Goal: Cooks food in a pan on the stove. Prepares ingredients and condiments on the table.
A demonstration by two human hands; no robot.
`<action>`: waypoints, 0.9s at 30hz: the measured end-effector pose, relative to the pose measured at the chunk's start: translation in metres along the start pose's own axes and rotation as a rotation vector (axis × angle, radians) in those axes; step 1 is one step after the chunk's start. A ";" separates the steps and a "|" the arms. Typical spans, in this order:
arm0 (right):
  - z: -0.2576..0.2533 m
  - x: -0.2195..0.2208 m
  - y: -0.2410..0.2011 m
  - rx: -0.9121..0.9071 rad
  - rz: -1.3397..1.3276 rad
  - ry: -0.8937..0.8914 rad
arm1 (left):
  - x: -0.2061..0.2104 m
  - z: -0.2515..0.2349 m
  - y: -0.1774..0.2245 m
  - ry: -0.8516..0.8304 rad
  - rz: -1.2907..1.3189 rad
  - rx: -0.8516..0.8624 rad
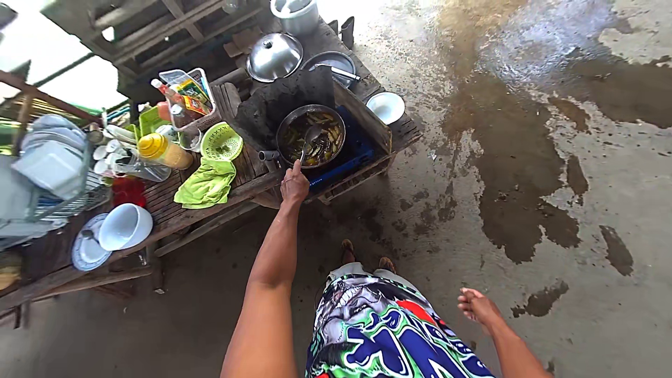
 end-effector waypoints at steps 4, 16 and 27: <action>-0.021 -0.013 -0.002 -0.004 0.078 -0.051 | 0.001 0.035 -0.020 0.023 0.293 -0.120; -0.008 0.065 -0.035 -0.071 0.348 -0.132 | -0.057 0.145 -0.165 0.304 1.545 -0.536; 0.099 0.328 -0.167 -0.312 0.671 -0.296 | -0.157 0.280 -0.432 0.547 1.186 -0.731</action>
Point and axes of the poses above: each hand's wrist, its own z-axis away from the middle knuckle, its own x-axis out of the palm, y = z × x, the point moved 4 cm from there along -z, towards the middle knuckle, and after that the axes turned 13 degrees about z, right-handed, at the moved point
